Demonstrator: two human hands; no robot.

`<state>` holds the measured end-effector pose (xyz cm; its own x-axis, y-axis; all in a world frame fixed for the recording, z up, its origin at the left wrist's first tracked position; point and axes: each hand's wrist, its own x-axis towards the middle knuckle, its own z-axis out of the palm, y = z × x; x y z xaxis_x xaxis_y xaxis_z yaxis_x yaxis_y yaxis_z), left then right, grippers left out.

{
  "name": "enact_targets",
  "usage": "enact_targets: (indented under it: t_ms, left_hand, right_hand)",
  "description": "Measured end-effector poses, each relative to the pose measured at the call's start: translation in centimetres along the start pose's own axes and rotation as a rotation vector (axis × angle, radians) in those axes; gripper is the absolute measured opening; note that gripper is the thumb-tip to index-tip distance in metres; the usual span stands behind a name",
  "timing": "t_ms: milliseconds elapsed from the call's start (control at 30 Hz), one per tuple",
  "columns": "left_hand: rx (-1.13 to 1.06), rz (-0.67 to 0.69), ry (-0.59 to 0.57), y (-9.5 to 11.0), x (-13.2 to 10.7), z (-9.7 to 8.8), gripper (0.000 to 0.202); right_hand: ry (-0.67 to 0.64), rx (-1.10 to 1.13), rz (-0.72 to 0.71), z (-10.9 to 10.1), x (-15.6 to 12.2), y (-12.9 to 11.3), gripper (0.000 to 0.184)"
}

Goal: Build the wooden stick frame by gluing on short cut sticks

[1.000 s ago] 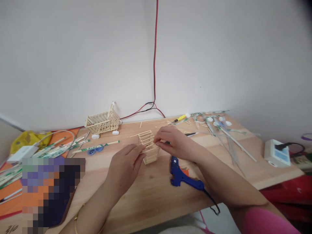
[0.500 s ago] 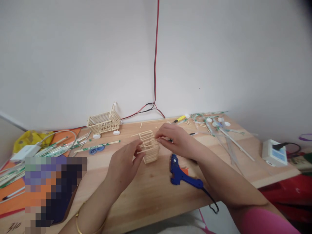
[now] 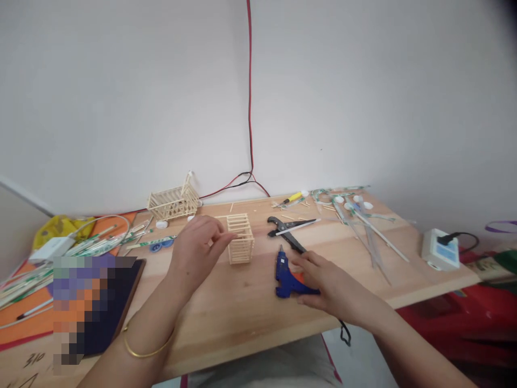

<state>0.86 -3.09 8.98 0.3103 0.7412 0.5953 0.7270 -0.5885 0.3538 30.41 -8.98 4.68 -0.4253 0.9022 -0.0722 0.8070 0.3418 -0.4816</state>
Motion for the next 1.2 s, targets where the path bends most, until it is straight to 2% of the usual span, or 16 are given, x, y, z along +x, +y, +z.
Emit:
enact_targets:
  t_ms: [67,167,333,467,600,700,833,867,1000,1200]
  left_hand:
    - [0.047,0.052,-0.063,0.7,0.9,-0.1,0.030]
    - [0.140,0.115,-0.198,1.3,2.1,0.2,0.016]
    - [0.347,0.195,-0.435,1.6,3.3,0.8,0.023]
    - [0.438,0.235,-0.501,1.8,3.8,0.9,0.026]
    - [0.400,0.205,-0.495,2.0,3.8,0.9,0.024]
    - [0.306,0.170,-0.446,1.8,3.5,0.9,0.022]
    - [0.155,0.110,-0.358,1.1,2.7,0.9,0.017]
    - [0.122,0.092,-0.336,0.9,2.5,0.9,0.016]
    - [0.048,0.066,-0.290,0.4,1.9,0.8,0.014]
    - [0.029,0.071,-0.299,0.3,1.6,1.0,0.016]
  right_hand:
    - [-0.032,0.016,0.021,0.8,-0.3,0.3,0.049]
    - [-0.026,0.047,0.007,1.8,0.1,0.8,0.032]
    - [0.065,0.059,0.080,2.8,0.8,1.7,0.036]
    - [0.162,0.203,0.031,2.5,0.7,1.7,0.034]
    - [0.161,0.458,-0.005,1.5,0.5,0.6,0.038]
    - [0.155,0.539,-0.043,1.0,0.6,-0.2,0.040]
    - [0.250,0.528,-0.033,1.1,1.4,-1.1,0.014]
    - [0.278,0.551,-0.045,1.2,1.7,-1.3,0.013]
    - [0.297,0.714,-0.127,2.0,2.9,-1.9,0.024]
    - [0.341,0.782,-0.125,2.4,3.8,-2.5,0.029]
